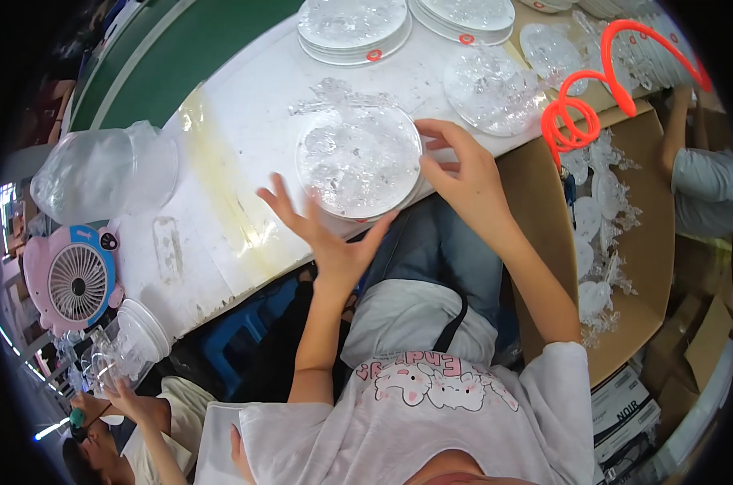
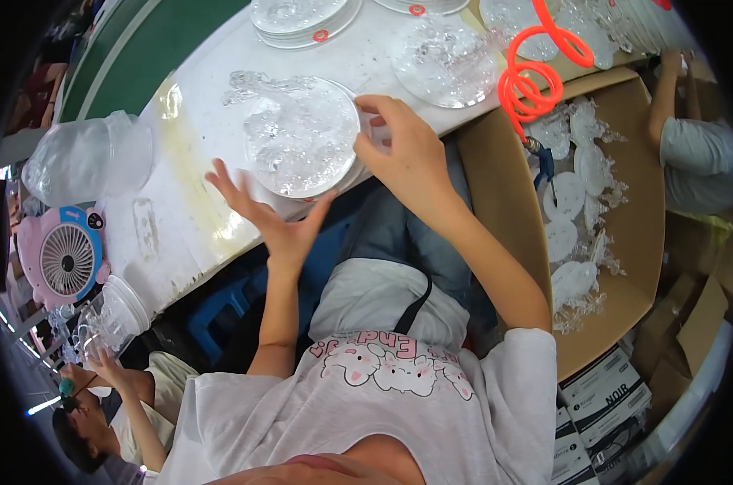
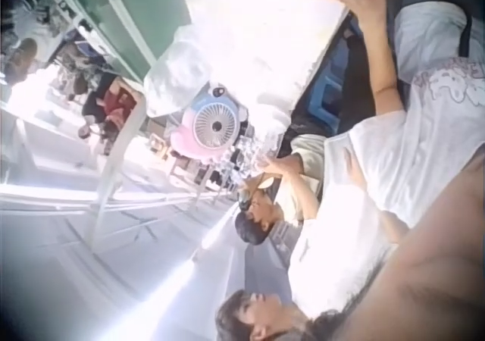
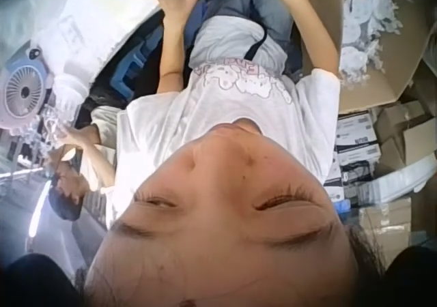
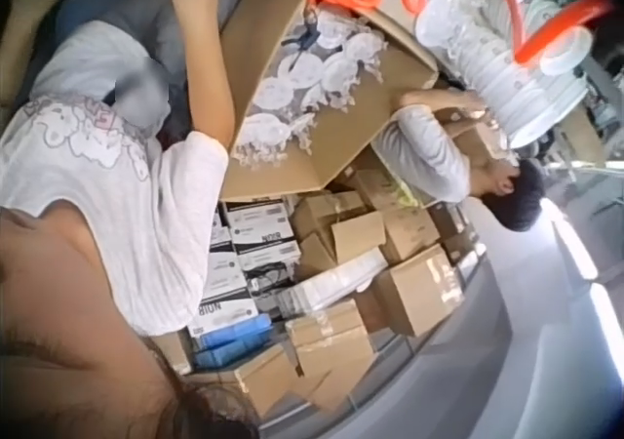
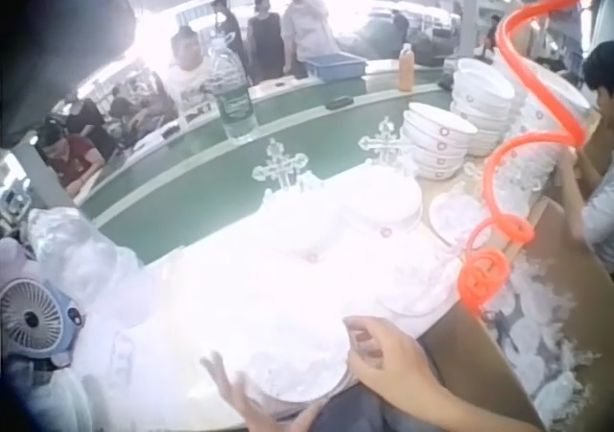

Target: Using an air blow gun to clean transparent plastic components and assembling them onto bases on a production line.

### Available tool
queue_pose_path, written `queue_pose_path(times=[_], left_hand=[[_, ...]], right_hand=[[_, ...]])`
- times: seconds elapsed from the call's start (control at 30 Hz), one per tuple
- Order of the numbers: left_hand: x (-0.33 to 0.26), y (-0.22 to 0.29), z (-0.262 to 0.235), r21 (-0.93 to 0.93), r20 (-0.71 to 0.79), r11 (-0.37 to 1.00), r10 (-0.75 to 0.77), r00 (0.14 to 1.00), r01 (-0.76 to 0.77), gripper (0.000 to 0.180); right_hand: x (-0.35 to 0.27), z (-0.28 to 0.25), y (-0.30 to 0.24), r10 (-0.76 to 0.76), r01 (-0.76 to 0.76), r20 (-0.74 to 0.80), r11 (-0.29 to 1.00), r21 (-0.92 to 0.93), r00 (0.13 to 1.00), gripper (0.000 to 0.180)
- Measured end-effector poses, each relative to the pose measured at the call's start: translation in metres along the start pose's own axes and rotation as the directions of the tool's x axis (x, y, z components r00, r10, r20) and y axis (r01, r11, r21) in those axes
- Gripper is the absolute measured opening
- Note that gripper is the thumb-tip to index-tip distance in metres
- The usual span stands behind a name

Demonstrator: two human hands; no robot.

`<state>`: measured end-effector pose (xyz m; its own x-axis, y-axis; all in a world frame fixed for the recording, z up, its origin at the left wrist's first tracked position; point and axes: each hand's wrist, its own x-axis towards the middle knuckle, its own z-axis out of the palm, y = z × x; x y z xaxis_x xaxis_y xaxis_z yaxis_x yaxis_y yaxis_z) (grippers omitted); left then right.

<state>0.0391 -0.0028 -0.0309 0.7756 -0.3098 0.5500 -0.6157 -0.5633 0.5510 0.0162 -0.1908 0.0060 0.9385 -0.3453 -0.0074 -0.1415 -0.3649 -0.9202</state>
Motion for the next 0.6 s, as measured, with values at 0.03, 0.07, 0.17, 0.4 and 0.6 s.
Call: queue_pose_path(times=[0.03,0.07,0.17,0.4,0.6], left_hand=[[0.008,0.0,-0.011,-0.064,0.051,0.991,-0.113,0.992,0.116,0.122],[0.015,-0.001,-0.02,-0.123,0.109,0.965,-0.218,0.97,0.23,0.126],[0.017,-0.015,-0.027,-0.179,0.168,0.948,-0.233,0.958,0.262,0.126],[0.016,-0.056,-0.065,-0.059,0.112,0.945,-0.314,0.943,0.321,0.125],[0.014,-0.044,-0.063,-0.005,0.11,0.958,-0.285,0.952,0.287,0.122]], right_hand=[[-0.002,0.0,0.0,0.029,-0.029,-0.008,0.999,0.038,1.0,0.035],[0.0,0.001,0.0,0.019,-0.019,-0.008,0.999,0.037,1.0,0.035],[0.007,0.006,-0.002,-0.033,0.018,0.121,0.992,0.121,0.992,0.04],[-0.001,0.046,-0.014,-0.402,0.396,0.247,0.915,0.077,0.881,0.039],[-0.054,-0.14,-0.073,-0.383,0.387,0.54,0.915,0.111,0.749,0.028]])
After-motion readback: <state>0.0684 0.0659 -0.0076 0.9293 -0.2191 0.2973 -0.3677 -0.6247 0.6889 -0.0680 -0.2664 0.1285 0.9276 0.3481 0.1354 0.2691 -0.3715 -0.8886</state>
